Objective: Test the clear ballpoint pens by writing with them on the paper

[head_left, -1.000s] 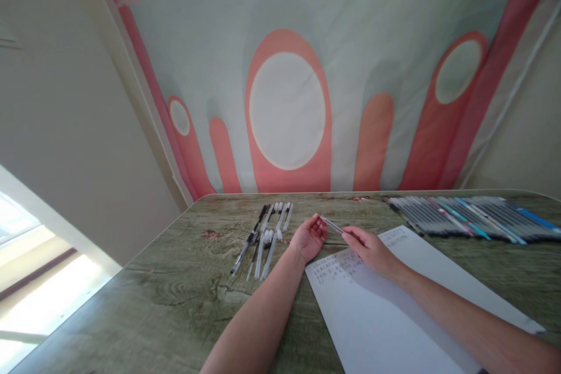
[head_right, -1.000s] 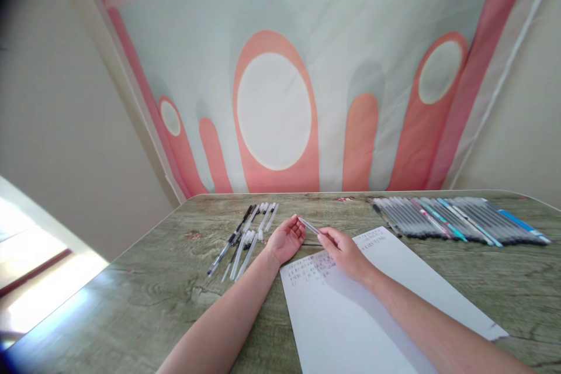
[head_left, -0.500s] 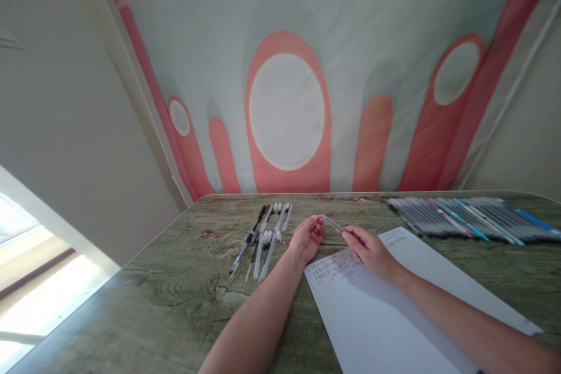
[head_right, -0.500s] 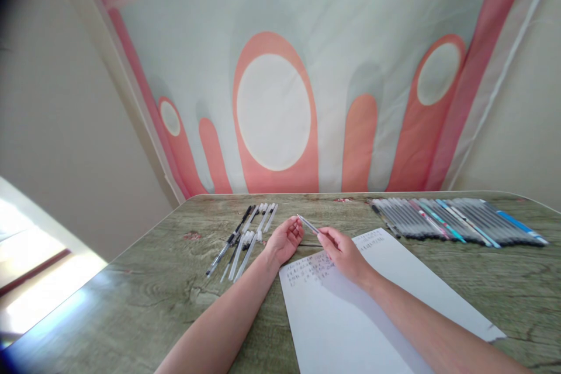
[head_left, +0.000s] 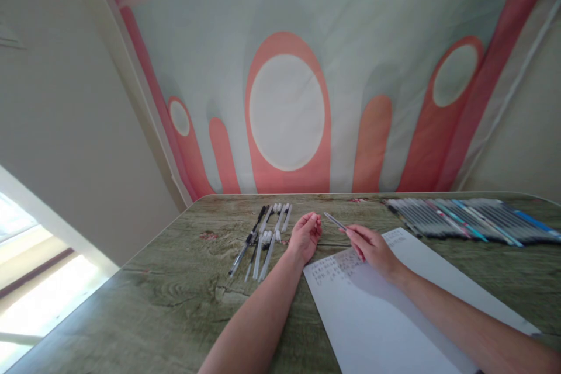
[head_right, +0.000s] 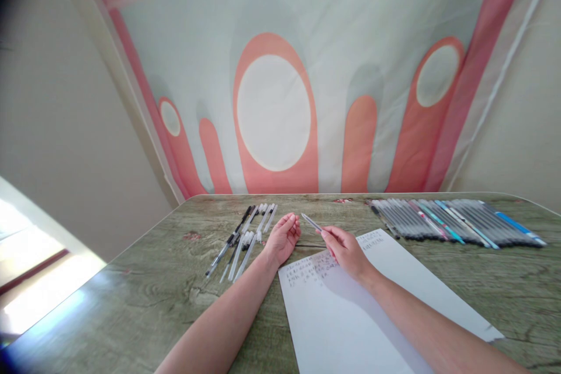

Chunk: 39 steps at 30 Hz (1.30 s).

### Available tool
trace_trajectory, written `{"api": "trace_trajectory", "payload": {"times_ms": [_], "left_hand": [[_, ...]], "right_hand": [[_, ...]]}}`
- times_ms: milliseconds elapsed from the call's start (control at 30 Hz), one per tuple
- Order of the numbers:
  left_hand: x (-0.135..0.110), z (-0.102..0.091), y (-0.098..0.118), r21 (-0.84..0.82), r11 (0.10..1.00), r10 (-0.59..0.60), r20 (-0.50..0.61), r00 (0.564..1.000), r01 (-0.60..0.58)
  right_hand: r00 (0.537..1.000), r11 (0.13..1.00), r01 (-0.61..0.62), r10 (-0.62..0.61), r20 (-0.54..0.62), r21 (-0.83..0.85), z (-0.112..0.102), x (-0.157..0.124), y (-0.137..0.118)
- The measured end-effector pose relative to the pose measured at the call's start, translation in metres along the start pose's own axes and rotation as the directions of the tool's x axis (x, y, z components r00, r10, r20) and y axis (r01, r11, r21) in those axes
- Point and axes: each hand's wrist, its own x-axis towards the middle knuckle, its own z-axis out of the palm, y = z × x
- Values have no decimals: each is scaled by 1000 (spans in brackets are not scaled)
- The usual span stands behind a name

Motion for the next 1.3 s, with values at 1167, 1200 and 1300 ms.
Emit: {"api": "trace_trajectory", "payload": {"times_ms": [1167,1200,1300], "left_hand": [[-1,-1,8,422,870,207,160,965,-256],[-1,-1,8,419,872,207,156,966,-254],[-1,-1,8,425,862,219,177,959,-275]], "right_hand": [[997,959,7,-27,-70,-283,-1,2,3],[997,958,8,-30,-71,-288,-1,2,3],[997,956,15,-38,-73,-295,-2,2,3]]}}
